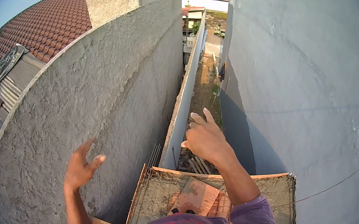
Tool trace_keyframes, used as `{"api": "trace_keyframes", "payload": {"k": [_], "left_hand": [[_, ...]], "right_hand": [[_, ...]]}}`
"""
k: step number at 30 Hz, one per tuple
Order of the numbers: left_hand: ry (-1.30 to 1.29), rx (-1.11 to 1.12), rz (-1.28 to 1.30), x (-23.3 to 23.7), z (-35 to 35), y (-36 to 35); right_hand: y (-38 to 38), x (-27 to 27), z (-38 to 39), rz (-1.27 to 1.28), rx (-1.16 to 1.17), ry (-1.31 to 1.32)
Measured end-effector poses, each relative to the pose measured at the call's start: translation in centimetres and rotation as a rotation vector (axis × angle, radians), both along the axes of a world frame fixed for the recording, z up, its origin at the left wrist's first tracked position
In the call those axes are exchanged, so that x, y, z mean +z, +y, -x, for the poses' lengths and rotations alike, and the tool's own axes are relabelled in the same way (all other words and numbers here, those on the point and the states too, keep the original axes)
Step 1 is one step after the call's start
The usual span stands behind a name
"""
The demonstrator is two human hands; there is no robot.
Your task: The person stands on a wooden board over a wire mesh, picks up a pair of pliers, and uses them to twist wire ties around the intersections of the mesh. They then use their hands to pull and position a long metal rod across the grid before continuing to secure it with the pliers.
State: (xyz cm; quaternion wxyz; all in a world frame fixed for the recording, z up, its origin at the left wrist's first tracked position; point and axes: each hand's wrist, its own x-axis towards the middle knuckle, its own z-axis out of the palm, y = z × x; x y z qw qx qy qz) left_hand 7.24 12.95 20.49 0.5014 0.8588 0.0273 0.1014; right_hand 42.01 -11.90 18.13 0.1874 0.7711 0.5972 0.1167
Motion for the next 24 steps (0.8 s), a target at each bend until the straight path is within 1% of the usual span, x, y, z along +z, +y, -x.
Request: {"api": "trace_keyframes", "payload": {"k": [1, 3, 5, 7, 9, 11, 13, 15, 16, 18, 20, 22, 24], "left_hand": [[-0.026, 0.135, -0.500, 2.9, -0.7, -2.0], [-0.047, 0.157, -0.406, 2.7, -0.6, -2.1], [-0.073, -0.088, 0.744, -2.8, -0.3, 3.9], [-0.144, -0.203, 0.777, -1.9, -2.2, 4.5], [-0.208, -0.110, -0.248, 3.5, -3.6, -1.5], [-0.239, -0.034, -0.333, 3.5, -3.7, -3.6], [-0.259, -0.014, 0.467, 2.1, -4.4, -3.0], [-0.238, 0.185, 0.175, 1.9, -5.7, -3.9], [-0.207, 0.356, -0.523, 1.9, -6.6, -5.2], [-0.365, 0.327, -0.389, 2.9, -7.9, -7.9], [-0.316, 0.354, 0.056, 1.5, -7.6, -6.2], [-0.320, 0.383, 0.209, -0.1, -9.0, -5.3], [-0.359, 0.452, 0.091, -2.3, -11.3, -6.4]], "right_hand": [[-0.1, -0.3, -1.2, -0.089, 0.076, 0.144], [-0.4, 0.0, -0.1, -0.094, -0.010, 0.212], [-0.7, 0.9, 1.2, -0.120, -0.095, 0.269], [-0.4, 2.4, 0.4, -0.170, -0.189, 0.296], [-1.0, 2.7, -1.6, -0.296, 0.337, 1.311], [-2.1, 2.0, -3.3, -0.372, 0.927, 2.305], [-0.8, 0.4, -3.0, -0.476, 0.417, 1.731], [0.3, -1.1, -2.6, -0.517, -0.046, 1.121], [-0.1, -1.2, -3.0, -0.451, 0.144, 1.425], [-1.0, -0.3, -3.8, -0.284, 0.564, 2.011], [-2.0, 0.2, -3.7, -0.030, 1.036, 2.550], [-1.3, 0.5, -2.6, -0.085, 0.290, 1.499], [0.0, 0.2, -1.3, -0.105, -0.310, 0.372]]}}
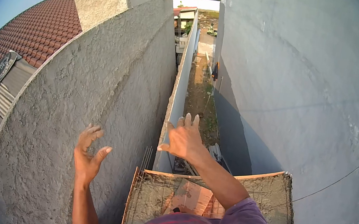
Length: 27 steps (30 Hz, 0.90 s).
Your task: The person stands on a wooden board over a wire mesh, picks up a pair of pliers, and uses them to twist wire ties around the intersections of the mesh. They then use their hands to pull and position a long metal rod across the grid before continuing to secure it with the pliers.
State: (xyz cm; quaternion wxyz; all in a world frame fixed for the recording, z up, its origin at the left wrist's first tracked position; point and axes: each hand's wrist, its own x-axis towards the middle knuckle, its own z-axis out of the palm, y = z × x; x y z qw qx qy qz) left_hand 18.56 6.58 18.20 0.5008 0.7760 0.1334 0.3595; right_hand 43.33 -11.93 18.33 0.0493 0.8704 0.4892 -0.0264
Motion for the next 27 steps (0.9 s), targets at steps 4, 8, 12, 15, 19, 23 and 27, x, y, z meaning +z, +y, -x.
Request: {"api": "trace_keyframes", "payload": {"k": [4, 8, 12, 15, 19, 23, 27], "left_hand": [[-0.041, -0.084, 0.142, -2.6, -2.2, -2.8], [-0.028, -0.115, -0.413, -0.8, -3.7, -7.6], [0.092, -0.229, -0.616, 0.0, -4.6, -9.2], [-0.011, -0.215, -0.604, 0.3, -4.6, -8.9], [-0.101, -0.330, -0.516, 1.6, -3.9, -8.5], [-0.033, -0.432, -0.598, 2.2, -2.8, -8.2], [-0.025, -0.526, -0.640, 1.1, -2.6, -7.4]], "right_hand": [[-1.2, -2.6, 1.0, -0.967, 0.515, 1.051], [1.6, -6.9, 4.4, -0.968, 0.360, 1.538], [3.6, -8.7, 9.8, -1.009, 0.473, 1.642], [3.5, -6.3, 11.4, -1.070, 0.543, 1.676], [2.6, -4.6, 10.8, -1.052, 0.567, 1.590], [2.2, -4.4, 11.2, -1.083, 0.570, 1.475], [2.0, -4.9, 12.6, -1.134, 0.573, 1.342]]}}
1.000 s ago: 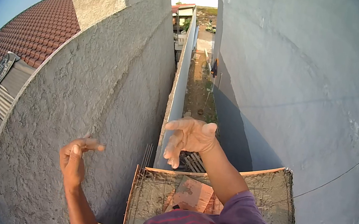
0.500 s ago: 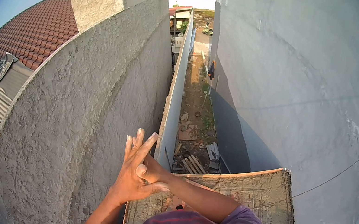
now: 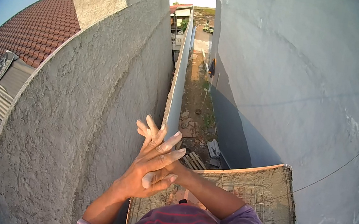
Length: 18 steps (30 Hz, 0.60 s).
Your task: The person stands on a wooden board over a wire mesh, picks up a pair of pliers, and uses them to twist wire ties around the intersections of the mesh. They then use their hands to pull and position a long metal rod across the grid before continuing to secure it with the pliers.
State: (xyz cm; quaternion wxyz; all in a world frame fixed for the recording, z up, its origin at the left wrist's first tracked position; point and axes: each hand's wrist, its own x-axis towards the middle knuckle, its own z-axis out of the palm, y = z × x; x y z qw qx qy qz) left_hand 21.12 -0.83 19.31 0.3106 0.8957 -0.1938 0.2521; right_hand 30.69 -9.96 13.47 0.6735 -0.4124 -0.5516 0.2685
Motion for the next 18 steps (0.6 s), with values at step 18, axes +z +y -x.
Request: {"api": "trace_keyframes", "payload": {"k": [18], "left_hand": [[0.401, 0.132, 0.151, -7.9, 1.2, 0.1]], "right_hand": [[-2.2, -5.3, 1.3, 0.237, -0.773, -0.546]]}}
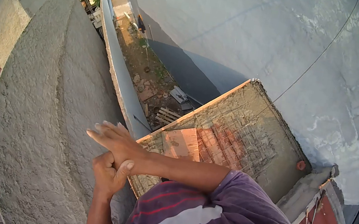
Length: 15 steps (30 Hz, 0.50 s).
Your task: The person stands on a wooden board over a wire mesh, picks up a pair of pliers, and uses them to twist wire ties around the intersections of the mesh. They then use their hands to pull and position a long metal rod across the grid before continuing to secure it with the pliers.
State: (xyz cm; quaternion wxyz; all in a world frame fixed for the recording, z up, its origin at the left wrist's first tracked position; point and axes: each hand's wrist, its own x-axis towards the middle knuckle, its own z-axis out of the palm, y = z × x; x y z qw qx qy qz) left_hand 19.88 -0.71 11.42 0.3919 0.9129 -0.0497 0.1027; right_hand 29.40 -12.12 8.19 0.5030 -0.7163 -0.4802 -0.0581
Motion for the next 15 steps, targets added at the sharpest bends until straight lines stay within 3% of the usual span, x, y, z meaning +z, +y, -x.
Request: {"api": "trace_keyframes", "payload": {"k": [1, 4, 5, 6, 8, 9, 10, 11, 12, 13, 14, 15], "left_hand": [[0.046, -0.053, 0.084, -1.2, 0.1, 0.5], [0.421, -0.154, 0.033, -3.9, -0.3, 0.9], [0.402, -0.228, -0.056, -4.6, -0.8, 0.5], [0.378, -0.302, -0.143, -5.2, -1.3, 0.1], [0.234, -0.391, -0.308, -6.2, -2.3, -0.4], [0.110, -0.404, -0.382, -6.8, -3.1, -0.3], [0.066, -0.369, -0.360, -7.2, -3.9, -0.5], [0.023, -0.334, -0.338, -7.5, -4.7, -0.6], [0.066, -0.247, -0.229, -7.4, -5.5, -1.1], [0.112, -0.156, -0.126, -7.4, -6.1, -1.3], [0.097, -0.166, -0.011, -8.2, -6.8, -0.8], [0.078, -0.177, 0.102, -9.3, -7.8, 0.0]], "right_hand": [[-0.1, -2.9, 0.0, -0.041, 0.214, 0.216], [-3.5, -6.5, -0.1, 0.150, 0.379, 0.522], [-4.8, -8.0, -0.2, 0.231, 0.394, 0.623], [-6.5, -10.5, -0.3, 0.339, 0.358, 0.728], [-11.0, -17.2, 0.7, 0.818, -0.080, 0.799], [-13.2, -23.9, 2.5, 1.194, -0.360, 0.407], [-17.2, -26.5, 4.1, 1.453, -0.438, 0.142], [-21.4, -24.0, 4.7, 1.498, -0.305, 0.397], [-25.4, -29.4, 6.9, 1.281, -0.453, 0.865], [-30.0, -33.9, 10.7, 0.862, -0.666, 1.144], [-34.0, -39.9, 14.7, 0.721, -0.944, 1.312], [-38.1, -42.5, 18.8, 0.635, -1.105, 1.523]]}}
